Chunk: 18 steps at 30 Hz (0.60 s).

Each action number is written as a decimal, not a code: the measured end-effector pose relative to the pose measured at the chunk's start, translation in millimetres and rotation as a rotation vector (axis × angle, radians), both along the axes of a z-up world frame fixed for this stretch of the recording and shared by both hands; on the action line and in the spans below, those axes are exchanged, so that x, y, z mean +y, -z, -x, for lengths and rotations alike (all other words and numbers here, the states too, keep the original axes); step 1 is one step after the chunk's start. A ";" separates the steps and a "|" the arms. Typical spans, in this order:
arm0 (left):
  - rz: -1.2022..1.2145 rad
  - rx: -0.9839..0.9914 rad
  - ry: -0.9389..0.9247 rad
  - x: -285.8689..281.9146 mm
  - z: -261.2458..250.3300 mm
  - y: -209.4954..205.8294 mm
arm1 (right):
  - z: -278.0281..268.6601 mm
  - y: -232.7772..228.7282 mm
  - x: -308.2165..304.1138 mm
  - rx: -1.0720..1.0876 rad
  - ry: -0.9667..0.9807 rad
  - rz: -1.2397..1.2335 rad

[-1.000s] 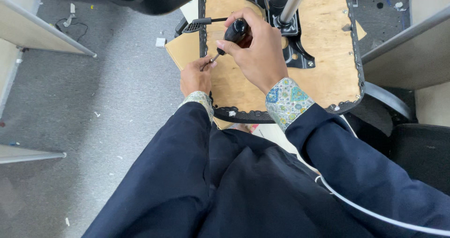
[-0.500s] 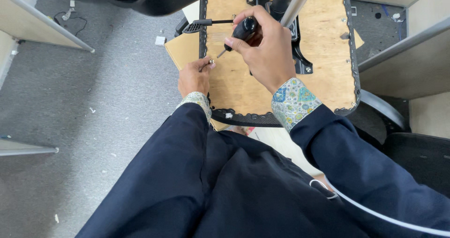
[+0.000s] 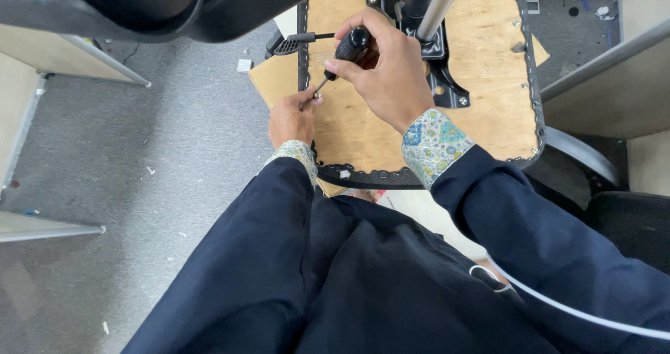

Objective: The person uses a screwdriver to tighten screws on a black metal bracket attached to the underside of a wooden chair seat. The person holds the seat steady with one hand while turning the screwdriver with the other to secure the bracket.

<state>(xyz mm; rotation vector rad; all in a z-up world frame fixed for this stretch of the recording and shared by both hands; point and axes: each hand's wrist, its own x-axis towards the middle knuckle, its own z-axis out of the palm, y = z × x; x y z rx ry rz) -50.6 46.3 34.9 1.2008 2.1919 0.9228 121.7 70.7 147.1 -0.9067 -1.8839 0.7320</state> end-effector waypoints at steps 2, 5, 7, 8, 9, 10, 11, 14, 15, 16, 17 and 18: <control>0.006 0.012 0.010 0.0 0.2 0.5 | 0.6 0.9 1.0 -0.020 0.010 0.021; -0.019 0.012 0.014 0.2 0.5 1.2 | -0.8 0.5 3.0 -0.005 -0.002 0.036; -0.017 0.015 0.008 0.3 0.1 1.3 | -3.7 0.5 2.9 -0.003 -0.011 0.031; -0.016 0.017 0.006 0.7 -0.5 1.4 | -5.3 0.8 2.6 -0.002 -0.013 0.028; -0.012 0.024 0.006 1.3 -0.9 1.5 | -6.4 1.1 2.4 -0.002 -0.010 0.019; -0.009 0.029 0.005 1.7 -1.1 1.5 | -7.3 1.3 2.0 -0.002 -0.007 0.010; -0.005 0.035 0.004 2.2 -1.1 1.5 | -8.1 1.4 1.8 -0.003 -0.005 0.000; 0.017 0.044 -0.010 4.0 -0.8 2.5 | -9.7 1.2 1.8 0.003 0.001 0.023; 0.013 0.040 -0.007 4.0 -0.8 2.8 | -10.2 0.9 1.5 -0.006 0.009 0.043; 0.008 0.037 -0.005 3.7 -0.8 3.1 | -10.9 0.4 1.0 -0.015 0.017 0.061; 0.002 0.033 -0.003 3.6 -0.8 3.3 | -11.2 -0.2 0.9 -0.025 0.025 0.080; 0.000 0.033 -0.001 3.7 -0.9 3.5 | -11.4 -0.9 1.5 -0.032 0.026 0.081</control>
